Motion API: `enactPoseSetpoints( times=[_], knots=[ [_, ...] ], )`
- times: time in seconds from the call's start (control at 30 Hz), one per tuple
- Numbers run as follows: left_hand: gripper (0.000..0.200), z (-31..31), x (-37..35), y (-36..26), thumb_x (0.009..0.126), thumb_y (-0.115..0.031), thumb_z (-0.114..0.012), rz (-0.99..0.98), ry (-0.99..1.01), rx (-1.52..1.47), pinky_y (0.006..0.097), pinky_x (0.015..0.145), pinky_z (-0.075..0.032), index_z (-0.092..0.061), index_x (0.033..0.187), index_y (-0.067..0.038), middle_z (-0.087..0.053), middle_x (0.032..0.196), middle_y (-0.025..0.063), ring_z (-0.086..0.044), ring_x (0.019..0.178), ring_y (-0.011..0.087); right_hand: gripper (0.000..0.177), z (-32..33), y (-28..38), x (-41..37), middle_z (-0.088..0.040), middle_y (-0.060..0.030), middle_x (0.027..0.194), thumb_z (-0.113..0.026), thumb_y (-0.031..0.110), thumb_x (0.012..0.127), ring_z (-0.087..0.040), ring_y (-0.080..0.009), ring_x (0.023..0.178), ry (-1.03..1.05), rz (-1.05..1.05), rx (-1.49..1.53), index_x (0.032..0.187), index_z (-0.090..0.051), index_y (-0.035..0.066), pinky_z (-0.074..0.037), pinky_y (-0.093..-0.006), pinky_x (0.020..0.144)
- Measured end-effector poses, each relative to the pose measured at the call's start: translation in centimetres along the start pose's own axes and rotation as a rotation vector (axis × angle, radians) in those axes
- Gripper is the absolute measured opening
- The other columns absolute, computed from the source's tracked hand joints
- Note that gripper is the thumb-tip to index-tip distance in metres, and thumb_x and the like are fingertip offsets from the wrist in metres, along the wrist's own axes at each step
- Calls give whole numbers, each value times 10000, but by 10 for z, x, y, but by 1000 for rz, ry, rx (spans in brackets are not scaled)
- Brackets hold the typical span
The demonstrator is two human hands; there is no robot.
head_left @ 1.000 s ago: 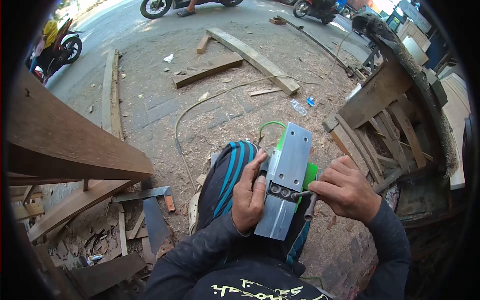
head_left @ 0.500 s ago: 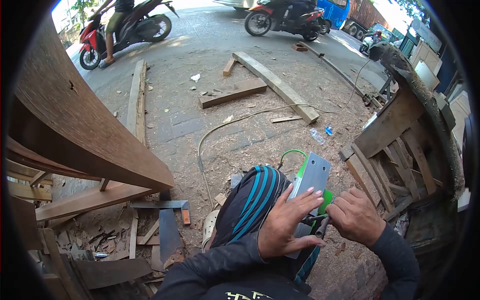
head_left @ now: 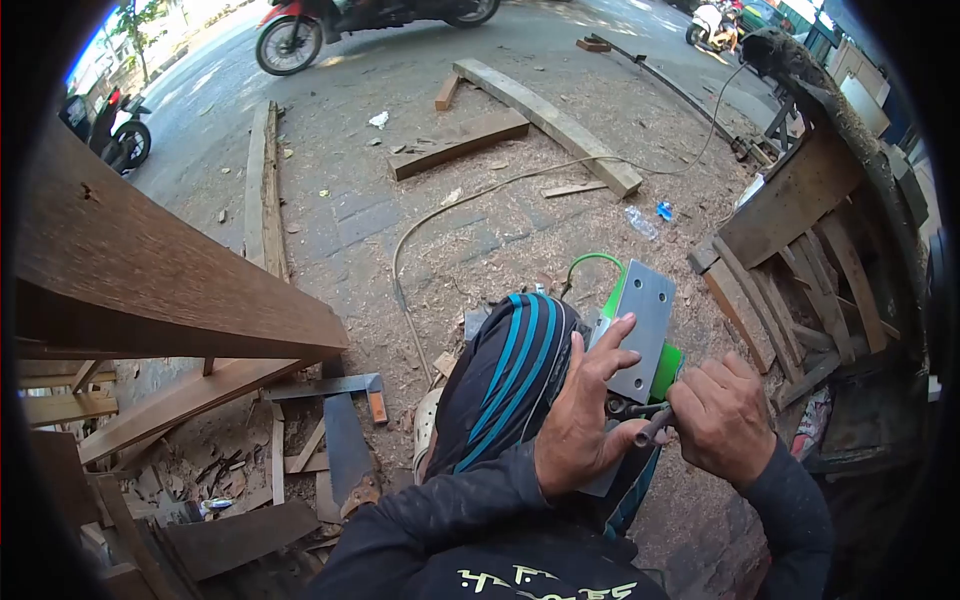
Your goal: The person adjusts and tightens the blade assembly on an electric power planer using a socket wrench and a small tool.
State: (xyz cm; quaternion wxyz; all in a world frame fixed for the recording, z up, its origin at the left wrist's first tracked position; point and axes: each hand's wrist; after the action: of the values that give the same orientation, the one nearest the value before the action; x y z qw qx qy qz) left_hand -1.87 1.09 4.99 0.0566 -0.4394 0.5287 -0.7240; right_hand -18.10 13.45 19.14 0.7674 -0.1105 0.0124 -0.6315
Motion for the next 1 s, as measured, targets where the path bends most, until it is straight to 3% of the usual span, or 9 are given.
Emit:
enactPoseSetpoints(
  times=[0.1,0.17,0.2,0.27,0.4,0.47,0.53,0.8,1.0],
  knots=[
    [858,-1,2,0,1068,-662,-711,36,-3,-81,811,1354,-76,-412,1610,-67,-293,1843,355,-319,1717,550,296,0,6,2,-514,-43,790,-816,275,913,-580,-243,752,-5,-71,20,841,-574,119,-418,-431,727],
    [981,3,6,3,998,-656,-817,-30,-16,26,583,1387,-287,-395,1645,-51,-276,1814,410,-305,1718,553,300,0,6,3,-509,-40,795,-822,278,916,-577,-246,761,-14,-78,12,848,-581,112,-419,-435,734],
    [981,2,6,2,998,-656,-817,-27,-9,14,583,1387,-287,-395,1645,-51,-276,1814,410,-305,1718,553,300,0,6,4,-509,-40,795,-822,278,916,-577,-246,761,-5,-89,10,848,-581,112,-419,-435,734],
    [907,-2,5,-1,1087,-731,-628,25,-43,-42,768,1370,-54,-398,1638,-48,-228,1838,417,-264,1728,576,298,0,7,3,-506,-39,796,-821,281,921,-571,-243,762,-16,-87,4,855,-587,108,-418,-433,739],
    [920,-3,3,2,1089,-721,-638,31,-52,-57,719,1391,-68,-404,1650,-30,-224,1838,423,-268,1728,572,294,-2,13,1,-505,-37,794,-816,290,931,-563,-238,758,-19,-126,-9,863,-596,106,-419,-431,746],
    [924,0,4,2,1086,-707,-659,16,-60,-58,698,1397,-102,-402,1652,-23,-231,1828,432,-268,1726,576,297,-1,12,3,-505,-37,791,-815,293,935,-560,-235,754,-19,-116,-15,863,-594,110,-417,-429,745],
    [1022,3,5,5,992,-662,-821,-4,-37,-55,612,1401,-246,-383,1659,-23,-181,1832,438,-249,1720,596,296,1,10,4,-509,-36,791,-812,294,940,-561,-235,755,-17,-108,-35,863,-592,113,-416,-427,744],
    [974,3,5,6,1006,-646,-817,-47,-76,23,599,1384,-302,-423,1649,-28,-255,1819,421,-305,1715,560,274,-5,7,3,-534,-36,789,-794,289,966,-573,-236,756,-84,-80,-24,866,-596,129,-423,-422,746],
    [834,5,1,-3,1040,-564,-824,1,-80,8,607,1357,-349,-527,1605,-28,-437,1764,361,-416,1678,516,314,0,4,2,-554,-35,795,-787,355,1019,-588,-220,775,-13,-25,-14,889,-611,130,-425,-413,756]
  ],
)
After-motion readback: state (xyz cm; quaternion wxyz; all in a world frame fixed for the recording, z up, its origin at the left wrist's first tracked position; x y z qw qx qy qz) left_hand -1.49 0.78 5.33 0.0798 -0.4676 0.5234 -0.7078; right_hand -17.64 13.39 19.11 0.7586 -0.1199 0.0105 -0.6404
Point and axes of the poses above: each hand's wrist, its own x-axis towards the middle knuckle, its own z-axis out of the back of the hand, y = z × x
